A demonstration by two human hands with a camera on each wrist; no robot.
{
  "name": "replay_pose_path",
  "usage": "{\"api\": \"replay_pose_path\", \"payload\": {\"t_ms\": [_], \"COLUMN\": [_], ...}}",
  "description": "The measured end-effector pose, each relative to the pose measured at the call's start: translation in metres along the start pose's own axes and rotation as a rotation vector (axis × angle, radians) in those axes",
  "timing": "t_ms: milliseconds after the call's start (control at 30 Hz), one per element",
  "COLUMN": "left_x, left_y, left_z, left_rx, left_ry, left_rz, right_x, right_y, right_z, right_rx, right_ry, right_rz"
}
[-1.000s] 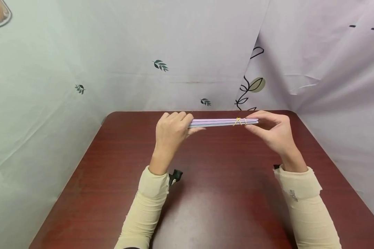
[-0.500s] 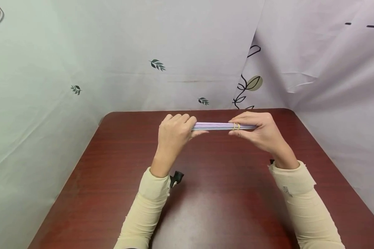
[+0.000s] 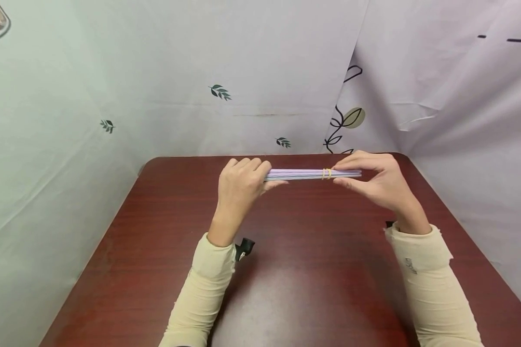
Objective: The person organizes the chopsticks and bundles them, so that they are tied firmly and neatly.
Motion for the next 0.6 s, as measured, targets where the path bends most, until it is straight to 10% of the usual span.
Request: {"api": "replay_pose_path", "payload": {"t_ms": [600], "left_x": [0.005], "left_y": [-0.001], "left_z": [0.004], "left_rx": [0.003], "left_ry": [-0.048], "left_rz": [0.007], "right_x": [0.022], "right_y": [0.000], "right_z": [0.013], "right_rx": [0.020], "right_ry": [0.128], "right_rz": [-0.136]}}
Point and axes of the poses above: each hand's wrist, its own y-axis away from the middle knuckle, its own z-axis out of the palm, x = y × z, the point moved 4 cm from there along -y, towards the middle knuckle, and after that the axes turned 4 degrees about z, right-handed, at the moved point
